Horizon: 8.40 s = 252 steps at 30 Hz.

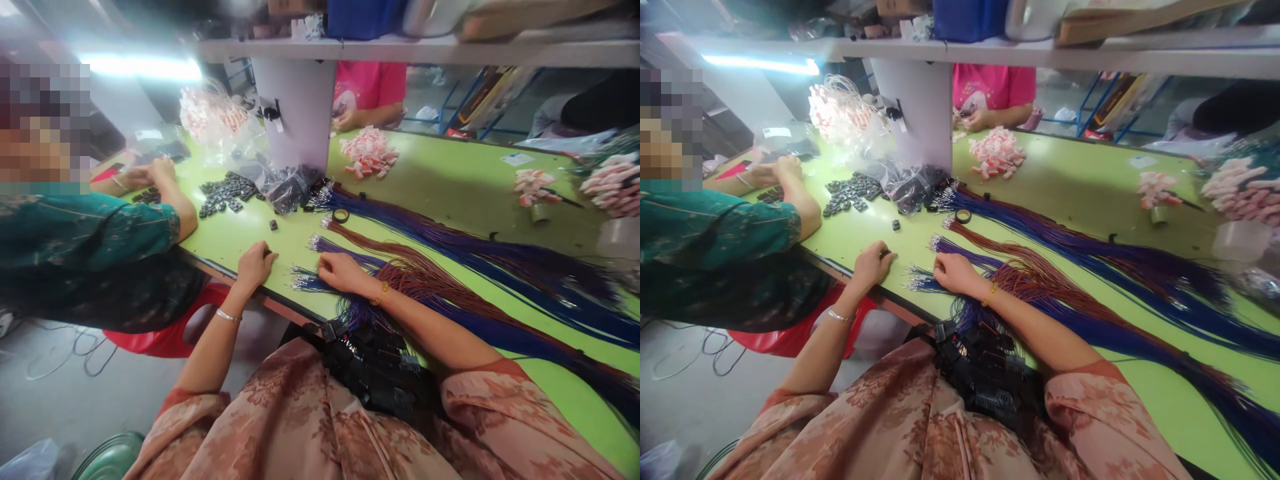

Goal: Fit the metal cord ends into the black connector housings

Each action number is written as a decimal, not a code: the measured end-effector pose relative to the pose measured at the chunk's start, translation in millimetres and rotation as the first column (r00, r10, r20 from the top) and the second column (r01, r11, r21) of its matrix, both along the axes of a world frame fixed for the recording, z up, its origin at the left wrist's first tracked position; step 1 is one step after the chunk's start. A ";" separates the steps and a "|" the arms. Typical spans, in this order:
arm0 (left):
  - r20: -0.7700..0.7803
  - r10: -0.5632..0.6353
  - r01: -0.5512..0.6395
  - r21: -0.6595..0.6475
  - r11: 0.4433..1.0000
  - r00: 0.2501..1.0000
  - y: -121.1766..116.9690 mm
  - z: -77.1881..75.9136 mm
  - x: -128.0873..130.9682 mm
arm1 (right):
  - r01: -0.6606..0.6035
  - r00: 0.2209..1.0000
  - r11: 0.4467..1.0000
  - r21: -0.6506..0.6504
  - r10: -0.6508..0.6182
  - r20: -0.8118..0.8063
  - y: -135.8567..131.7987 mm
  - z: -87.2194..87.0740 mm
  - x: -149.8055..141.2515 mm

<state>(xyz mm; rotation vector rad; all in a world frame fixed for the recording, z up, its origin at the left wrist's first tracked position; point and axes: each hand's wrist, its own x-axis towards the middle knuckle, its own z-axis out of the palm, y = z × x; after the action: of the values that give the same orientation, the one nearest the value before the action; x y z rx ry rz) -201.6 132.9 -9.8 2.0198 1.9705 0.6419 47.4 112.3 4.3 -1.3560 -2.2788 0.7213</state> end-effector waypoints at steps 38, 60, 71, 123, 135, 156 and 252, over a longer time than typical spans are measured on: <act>0.935 0.349 0.288 -0.350 0.891 0.057 -55.9 -10.7 79.2 | -0.165 0.979 0.908 0.384 0.198 -0.049 -18.5 -15.1 -1.2; 0.958 0.254 0.144 -0.273 0.951 0.135 -52.5 -10.6 90.3 | 0.192 0.967 0.968 0.164 -0.215 0.138 29.3 -5.2 28.0; 0.960 0.270 0.207 -0.278 0.938 0.067 -51.1 -9.6 93.8 | 0.237 0.881 0.959 0.154 -0.279 0.382 53.8 -11.3 40.9; 0.962 0.252 0.279 -0.216 0.936 -0.101 -51.1 -21.0 103.1 | 0.042 0.991 0.999 0.001 -0.041 -0.125 -4.3 -1.5 14.3; 0.962 0.258 0.269 -0.225 0.936 -0.090 -50.9 -20.8 102.4 | 0.021 0.993 1.000 0.006 -0.021 -0.115 -6.6 1.1 14.8; 0.967 0.252 0.179 -0.243 0.953 -0.034 -53.3 -20.2 110.1 | -0.034 0.987 0.997 0.072 0.045 -0.152 -8.3 -0.9 16.9; 0.278 -0.876 0.879 0.163 0.447 0.394 -140.2 0.5 213.2 | -0.105 0.967 0.994 -0.035 0.110 0.228 -1.8 0.9 -2.3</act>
<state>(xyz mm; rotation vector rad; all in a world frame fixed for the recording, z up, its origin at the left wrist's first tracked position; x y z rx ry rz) 11.5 -7.3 -9.3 2.3428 0.4730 0.5963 45.1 110.5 5.2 -1.3986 -2.5492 0.6550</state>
